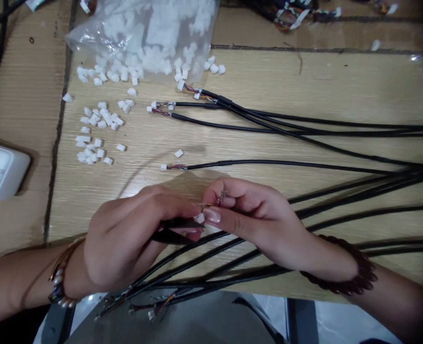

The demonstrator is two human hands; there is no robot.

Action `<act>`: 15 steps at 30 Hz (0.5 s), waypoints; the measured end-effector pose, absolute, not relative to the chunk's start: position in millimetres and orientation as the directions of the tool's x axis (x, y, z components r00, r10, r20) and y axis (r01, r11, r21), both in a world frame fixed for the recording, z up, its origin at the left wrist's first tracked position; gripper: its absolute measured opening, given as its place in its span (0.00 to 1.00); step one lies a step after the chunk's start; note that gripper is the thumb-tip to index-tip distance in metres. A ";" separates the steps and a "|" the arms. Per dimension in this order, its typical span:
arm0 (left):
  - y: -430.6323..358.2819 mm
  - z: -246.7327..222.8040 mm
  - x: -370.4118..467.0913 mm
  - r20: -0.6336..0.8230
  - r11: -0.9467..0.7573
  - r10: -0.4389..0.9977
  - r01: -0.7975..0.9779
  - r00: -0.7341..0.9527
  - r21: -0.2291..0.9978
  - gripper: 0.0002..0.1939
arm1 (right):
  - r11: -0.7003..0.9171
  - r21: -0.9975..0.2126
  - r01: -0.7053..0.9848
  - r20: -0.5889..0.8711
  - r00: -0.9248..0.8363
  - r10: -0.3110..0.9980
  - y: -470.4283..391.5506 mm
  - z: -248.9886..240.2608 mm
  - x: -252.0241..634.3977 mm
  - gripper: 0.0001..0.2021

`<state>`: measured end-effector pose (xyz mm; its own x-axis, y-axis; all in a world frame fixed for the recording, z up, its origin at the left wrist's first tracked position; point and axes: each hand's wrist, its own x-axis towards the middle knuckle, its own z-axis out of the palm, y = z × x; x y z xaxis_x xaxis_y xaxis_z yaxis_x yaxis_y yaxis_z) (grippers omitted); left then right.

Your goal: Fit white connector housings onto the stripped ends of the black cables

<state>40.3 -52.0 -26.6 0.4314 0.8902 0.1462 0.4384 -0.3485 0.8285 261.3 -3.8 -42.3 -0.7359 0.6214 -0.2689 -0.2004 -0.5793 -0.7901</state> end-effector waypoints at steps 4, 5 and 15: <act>-51.9 -29.2 38.1 0.146 -0.368 0.874 0.434 0.464 0.822 0.13 | -0.586 -0.789 -0.184 -0.293 -0.725 0.623 -4.1 -41.7 261.3 0.09; -52.1 -30.0 38.0 0.161 -0.383 0.868 0.426 0.469 0.820 0.12 | -0.595 -0.781 -0.189 -0.298 -0.725 0.621 -4.3 -41.8 261.0 0.09; -51.2 -28.0 39.0 0.194 -0.423 0.859 0.443 0.475 0.791 0.10 | -0.647 -0.734 -0.204 -0.329 -0.727 0.602 -4.5 -41.2 261.1 0.08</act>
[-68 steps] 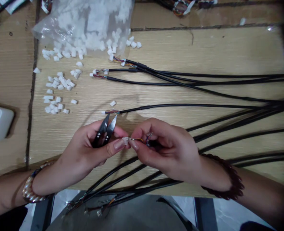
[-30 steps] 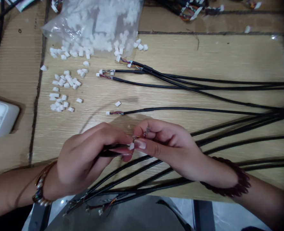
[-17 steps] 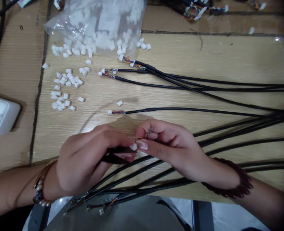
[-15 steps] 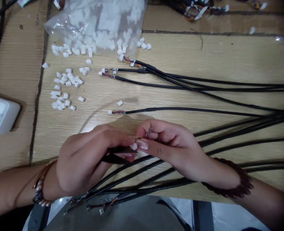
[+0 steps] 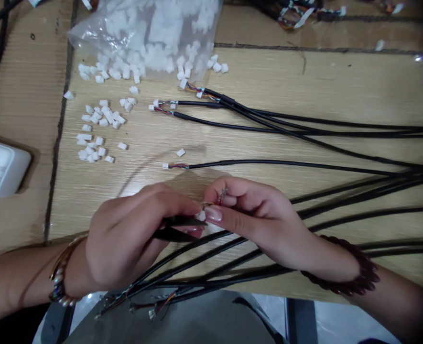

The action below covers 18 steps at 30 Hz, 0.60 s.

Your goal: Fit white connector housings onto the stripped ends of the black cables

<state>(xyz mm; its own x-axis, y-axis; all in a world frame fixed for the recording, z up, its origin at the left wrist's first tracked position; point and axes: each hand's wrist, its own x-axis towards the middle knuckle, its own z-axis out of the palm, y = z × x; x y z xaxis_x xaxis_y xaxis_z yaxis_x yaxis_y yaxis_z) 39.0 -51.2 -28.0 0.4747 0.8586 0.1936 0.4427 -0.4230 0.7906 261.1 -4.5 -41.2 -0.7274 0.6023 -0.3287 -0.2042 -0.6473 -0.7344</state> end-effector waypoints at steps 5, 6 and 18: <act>-49.3 -27.8 41.4 0.225 -0.434 0.869 0.458 0.442 0.776 0.08 | -0.617 -0.765 -0.184 -0.316 -0.728 0.609 -4.3 -42.3 261.3 0.08; -49.2 -27.8 41.5 0.231 -0.438 0.867 0.454 0.442 0.776 0.07 | -0.609 -0.773 -0.177 -0.316 -0.725 0.612 -4.2 -42.6 261.2 0.08; -49.4 -32.3 40.6 0.255 -0.494 0.854 0.552 0.453 0.672 0.05 | -0.407 -0.908 -0.100 -0.271 -0.599 0.753 -11.0 -44.4 259.8 0.06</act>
